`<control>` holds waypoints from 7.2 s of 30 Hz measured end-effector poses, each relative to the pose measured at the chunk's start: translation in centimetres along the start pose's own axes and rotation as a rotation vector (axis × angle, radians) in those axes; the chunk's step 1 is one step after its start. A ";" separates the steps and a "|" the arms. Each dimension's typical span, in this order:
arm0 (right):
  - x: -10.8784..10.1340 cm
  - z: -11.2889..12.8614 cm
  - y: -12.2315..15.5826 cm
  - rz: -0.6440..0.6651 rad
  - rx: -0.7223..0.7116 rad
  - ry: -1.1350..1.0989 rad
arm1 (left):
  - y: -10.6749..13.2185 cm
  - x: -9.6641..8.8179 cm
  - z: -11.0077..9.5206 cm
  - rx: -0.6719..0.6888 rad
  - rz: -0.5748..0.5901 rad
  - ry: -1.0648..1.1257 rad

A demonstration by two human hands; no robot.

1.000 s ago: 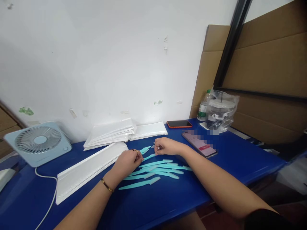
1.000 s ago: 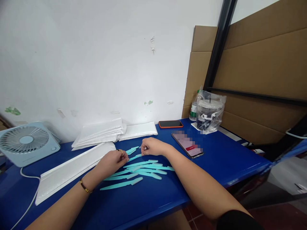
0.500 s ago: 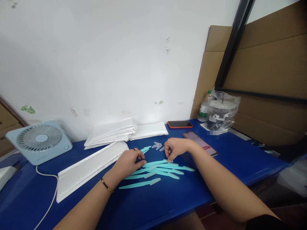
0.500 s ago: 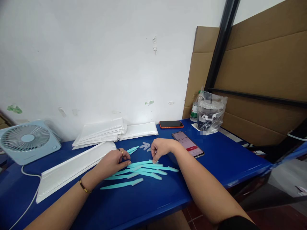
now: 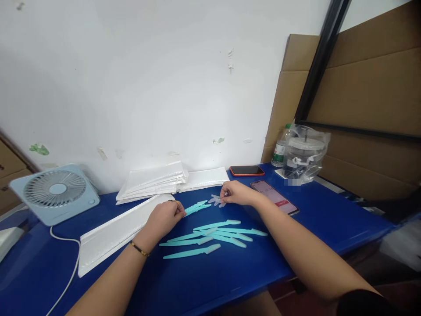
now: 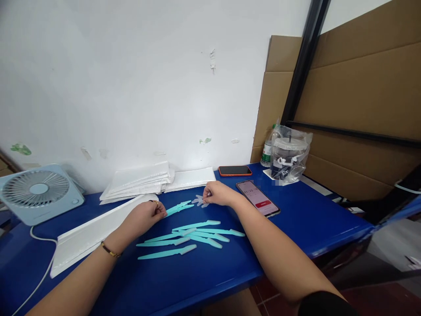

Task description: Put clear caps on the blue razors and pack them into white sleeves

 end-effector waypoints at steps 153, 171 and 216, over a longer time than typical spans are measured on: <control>2.8 5.0 2.5 0.323 -0.103 -0.133 | 2.4 0.6 -4.5 0.137 0.190 0.069; 0.9 1.8 0.9 0.040 0.027 0.037 | 0.8 -0.2 -2.4 0.010 -0.001 0.012; 0.4 2.9 0.9 -0.265 0.137 -0.911 | 1.2 -3.3 -1.8 0.031 -0.250 0.270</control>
Point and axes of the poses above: each hand's wrist, its own y-axis away from the middle knuckle, its own x-axis out of the palm, z = x × y, the point moved 8 cm from there along -y, towards the middle knuckle, and after that the axes turned 7 degrees about -z, right-handed, at the moved point
